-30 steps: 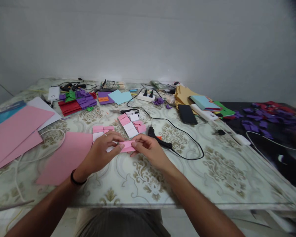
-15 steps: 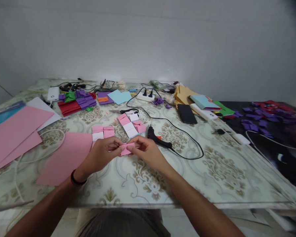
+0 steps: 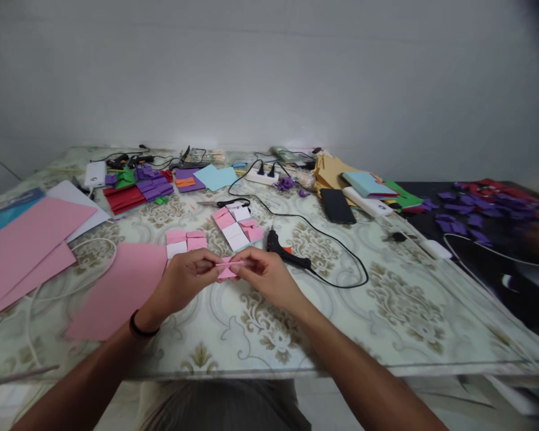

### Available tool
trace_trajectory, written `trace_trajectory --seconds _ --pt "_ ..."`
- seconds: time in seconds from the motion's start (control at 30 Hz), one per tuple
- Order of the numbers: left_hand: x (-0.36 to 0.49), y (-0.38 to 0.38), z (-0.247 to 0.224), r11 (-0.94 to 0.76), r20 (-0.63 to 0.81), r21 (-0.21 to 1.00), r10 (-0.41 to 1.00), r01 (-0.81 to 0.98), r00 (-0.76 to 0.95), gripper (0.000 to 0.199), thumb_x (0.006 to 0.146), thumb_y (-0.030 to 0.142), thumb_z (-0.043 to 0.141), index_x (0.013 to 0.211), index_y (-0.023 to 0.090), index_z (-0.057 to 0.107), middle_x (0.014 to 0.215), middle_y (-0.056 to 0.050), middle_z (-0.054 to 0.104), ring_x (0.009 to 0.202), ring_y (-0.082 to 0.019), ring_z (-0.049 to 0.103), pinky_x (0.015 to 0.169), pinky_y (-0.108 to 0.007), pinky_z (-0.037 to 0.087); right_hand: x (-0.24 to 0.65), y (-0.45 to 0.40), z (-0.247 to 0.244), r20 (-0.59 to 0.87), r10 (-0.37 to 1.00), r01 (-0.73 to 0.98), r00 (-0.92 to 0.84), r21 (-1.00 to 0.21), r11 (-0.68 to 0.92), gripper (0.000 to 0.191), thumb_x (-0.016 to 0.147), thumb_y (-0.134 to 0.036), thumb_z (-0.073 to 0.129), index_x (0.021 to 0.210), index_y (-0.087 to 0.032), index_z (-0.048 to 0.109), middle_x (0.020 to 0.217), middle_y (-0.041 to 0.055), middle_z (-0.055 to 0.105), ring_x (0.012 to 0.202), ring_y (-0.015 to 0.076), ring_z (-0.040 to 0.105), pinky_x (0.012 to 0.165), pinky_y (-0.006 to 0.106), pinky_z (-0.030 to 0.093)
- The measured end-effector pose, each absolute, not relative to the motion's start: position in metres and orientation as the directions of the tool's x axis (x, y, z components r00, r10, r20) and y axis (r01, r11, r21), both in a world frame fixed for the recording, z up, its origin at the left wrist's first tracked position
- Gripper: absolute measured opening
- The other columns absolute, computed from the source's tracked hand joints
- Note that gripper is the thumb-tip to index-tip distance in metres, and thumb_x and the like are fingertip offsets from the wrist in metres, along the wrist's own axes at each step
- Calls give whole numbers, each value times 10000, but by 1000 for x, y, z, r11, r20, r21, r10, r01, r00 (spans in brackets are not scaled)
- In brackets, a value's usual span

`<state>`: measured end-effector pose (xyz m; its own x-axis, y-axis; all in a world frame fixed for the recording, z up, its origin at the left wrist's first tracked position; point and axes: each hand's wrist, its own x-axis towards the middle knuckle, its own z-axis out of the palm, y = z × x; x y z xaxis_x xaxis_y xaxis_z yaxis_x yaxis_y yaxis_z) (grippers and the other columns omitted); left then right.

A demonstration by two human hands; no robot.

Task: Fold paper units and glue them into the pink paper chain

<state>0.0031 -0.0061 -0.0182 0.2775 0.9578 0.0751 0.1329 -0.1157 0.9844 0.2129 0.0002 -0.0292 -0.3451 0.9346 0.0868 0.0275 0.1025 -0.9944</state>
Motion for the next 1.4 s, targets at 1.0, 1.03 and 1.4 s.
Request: trace_trajectory --seconds 1.0,1.03,1.4 --pt "6 -6 -17 -88 38 984 954 156 297 157 867 327 738 874 181 679 654 9 689 610 -146 685 592 -243 529 211 -1 -24 48 939 -53 -342 -998 32 310 804 -465 842 902 -184 756 730 23 760 676 169 712 696 296 558" --pt "6 -5 -15 -80 37 987 956 137 291 170 854 334 749 862 181 677 643 13 682 600 -147 687 588 -244 533 212 0 -24 44 939 -74 -340 -997 20 321 796 -469 849 913 -184 760 736 25 767 679 170 719 699 297 563" --pt "1 1 -7 -120 108 991 980 66 166 163 770 300 805 801 175 704 895 -37 688 718 -138 647 606 -240 533 217 4 -26 79 970 -67 -229 -996 65 283 822 -462 827 874 -201 731 682 9 750 668 178 709 708 304 551"
